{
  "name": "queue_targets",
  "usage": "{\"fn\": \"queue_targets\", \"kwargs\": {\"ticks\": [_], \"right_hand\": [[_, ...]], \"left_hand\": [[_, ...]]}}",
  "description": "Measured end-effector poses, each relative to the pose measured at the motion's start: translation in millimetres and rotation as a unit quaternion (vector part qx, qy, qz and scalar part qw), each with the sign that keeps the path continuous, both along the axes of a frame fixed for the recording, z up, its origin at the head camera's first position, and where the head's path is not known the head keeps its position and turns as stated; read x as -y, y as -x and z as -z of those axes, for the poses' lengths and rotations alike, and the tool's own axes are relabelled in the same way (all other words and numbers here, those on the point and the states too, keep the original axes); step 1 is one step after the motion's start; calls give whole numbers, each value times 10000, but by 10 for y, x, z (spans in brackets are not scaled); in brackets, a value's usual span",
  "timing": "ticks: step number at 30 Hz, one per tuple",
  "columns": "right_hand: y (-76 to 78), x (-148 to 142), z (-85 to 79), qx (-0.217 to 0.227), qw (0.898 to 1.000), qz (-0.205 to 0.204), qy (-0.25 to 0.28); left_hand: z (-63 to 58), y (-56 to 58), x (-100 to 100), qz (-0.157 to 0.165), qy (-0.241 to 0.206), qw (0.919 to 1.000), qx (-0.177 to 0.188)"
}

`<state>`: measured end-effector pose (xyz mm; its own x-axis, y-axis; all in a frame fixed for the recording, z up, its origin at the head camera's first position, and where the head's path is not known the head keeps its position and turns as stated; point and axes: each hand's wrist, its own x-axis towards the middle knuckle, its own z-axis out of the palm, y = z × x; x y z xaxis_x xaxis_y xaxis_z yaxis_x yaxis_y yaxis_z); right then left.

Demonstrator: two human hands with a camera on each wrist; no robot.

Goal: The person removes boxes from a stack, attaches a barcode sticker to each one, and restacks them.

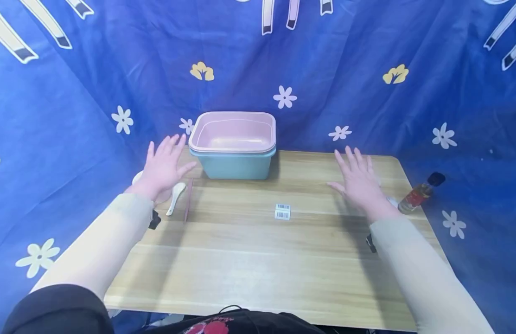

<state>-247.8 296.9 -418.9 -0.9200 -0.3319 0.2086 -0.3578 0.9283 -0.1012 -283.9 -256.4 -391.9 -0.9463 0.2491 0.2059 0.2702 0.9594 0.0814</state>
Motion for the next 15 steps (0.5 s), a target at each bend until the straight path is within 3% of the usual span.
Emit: {"fn": "queue_targets", "kwargs": {"ticks": [4, 9, 12, 15], "right_hand": [[238, 220, -159, 34, 10000, -39, -14], [592, 597, -346, 157, 9998, -60, -66], [744, 858, -393, 270, 9996, -60, -56], [842, 1129, -377, 514, 9986, -2, 89]], "left_hand": [[-150, 215, 101, -338, -139, 9993, 38], [-311, 455, 103, -554, -230, 9975, 378], [-344, 562, 65, -689, -603, 9937, 645], [-316, 619, 29, -1027, -1367, 9808, 941]]}}
